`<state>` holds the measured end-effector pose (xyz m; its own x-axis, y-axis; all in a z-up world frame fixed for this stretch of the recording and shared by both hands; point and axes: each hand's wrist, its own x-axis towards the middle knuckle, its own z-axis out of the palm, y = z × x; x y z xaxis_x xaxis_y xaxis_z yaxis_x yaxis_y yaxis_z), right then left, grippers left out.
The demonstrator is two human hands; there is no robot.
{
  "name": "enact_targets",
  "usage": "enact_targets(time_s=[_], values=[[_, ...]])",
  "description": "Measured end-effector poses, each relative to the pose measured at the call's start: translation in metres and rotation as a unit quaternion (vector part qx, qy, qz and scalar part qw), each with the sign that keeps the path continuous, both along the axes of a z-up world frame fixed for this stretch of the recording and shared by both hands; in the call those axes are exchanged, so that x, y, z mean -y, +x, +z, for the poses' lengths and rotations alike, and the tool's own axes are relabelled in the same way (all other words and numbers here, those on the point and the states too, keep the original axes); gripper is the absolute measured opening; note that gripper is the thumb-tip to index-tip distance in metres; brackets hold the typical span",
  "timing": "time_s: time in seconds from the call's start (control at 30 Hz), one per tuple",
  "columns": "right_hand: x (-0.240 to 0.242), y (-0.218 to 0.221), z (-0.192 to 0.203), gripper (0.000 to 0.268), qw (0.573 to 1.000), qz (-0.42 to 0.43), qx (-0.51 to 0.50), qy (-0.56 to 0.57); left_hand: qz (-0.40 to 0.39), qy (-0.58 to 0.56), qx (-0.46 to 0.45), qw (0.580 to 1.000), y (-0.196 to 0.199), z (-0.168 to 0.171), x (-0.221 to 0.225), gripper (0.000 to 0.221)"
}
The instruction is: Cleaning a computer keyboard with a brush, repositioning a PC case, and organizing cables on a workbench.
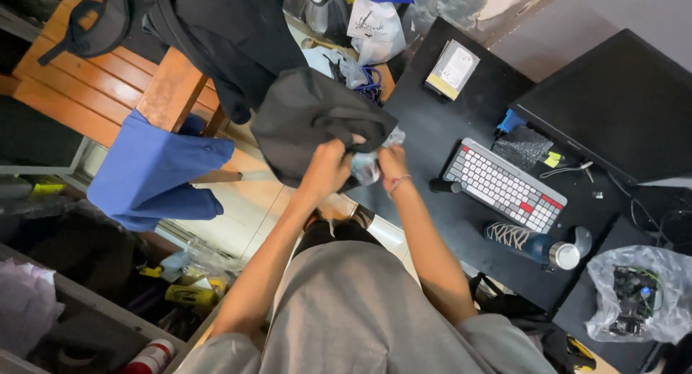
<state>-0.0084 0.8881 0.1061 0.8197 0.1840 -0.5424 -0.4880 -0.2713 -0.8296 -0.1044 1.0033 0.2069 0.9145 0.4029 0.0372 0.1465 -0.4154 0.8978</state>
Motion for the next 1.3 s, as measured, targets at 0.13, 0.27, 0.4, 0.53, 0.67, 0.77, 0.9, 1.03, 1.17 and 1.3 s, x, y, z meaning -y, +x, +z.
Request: enact_targets(time_s=[0.13, 0.27, 0.4, 0.53, 0.67, 0.77, 0.9, 1.03, 1.17, 1.3], values=[[0.003, 0.004, 0.035, 0.079, 0.993, 0.111, 0.003, -0.043, -0.003, -0.063, 0.032, 0.998, 0.009, 0.014, 0.017, 0.02], [0.009, 0.01, 0.057, 0.087, 0.931, 0.337, 0.018, -0.143, 0.046, -0.039, 0.099, 0.993, 0.005, 0.011, 0.005, 0.023], [0.056, 0.031, 0.032, 0.006, 0.934, 0.233, 0.269, -0.038, 0.173, -0.009, 0.139, 0.975, -0.009, -0.022, -0.028, 0.031], [0.104, 0.035, -0.015, 0.011, 0.941, 0.041, 0.337, 0.001, 0.196, -0.037, 0.146, 0.969, -0.015, -0.011, -0.019, 0.033], [0.1, 0.042, -0.058, 0.08, 0.98, 0.15, 0.129, 0.011, 0.163, -0.08, 0.144, 0.973, -0.009, -0.003, -0.004, 0.038], [0.085, 0.053, -0.04, 0.074, 0.958, 0.271, 0.083, -0.048, 0.203, -0.053, 0.132, 0.969, -0.012, 0.0, -0.015, 0.035], [0.068, 0.069, -0.106, 0.056, 0.947, 0.309, -0.019, 0.091, 0.228, -0.046, 0.147, 0.961, -0.021, 0.006, -0.03, 0.034], [0.037, 0.068, -0.092, 0.038, 0.935, 0.217, -0.188, 0.211, 0.24, -0.048, 0.171, 0.954, -0.025, 0.025, -0.052, 0.032], [0.006, 0.077, -0.044, 0.027, 0.915, 0.095, -0.244, 0.307, 0.199, 0.037, 0.2, 0.959, -0.017, 0.042, -0.078, 0.024], [-0.041, 0.076, 0.019, 0.024, 0.88, 0.121, -0.26, 0.378, 0.113, 0.046, 0.134, 0.983, 0.008, 0.027, -0.088, 0.024]])
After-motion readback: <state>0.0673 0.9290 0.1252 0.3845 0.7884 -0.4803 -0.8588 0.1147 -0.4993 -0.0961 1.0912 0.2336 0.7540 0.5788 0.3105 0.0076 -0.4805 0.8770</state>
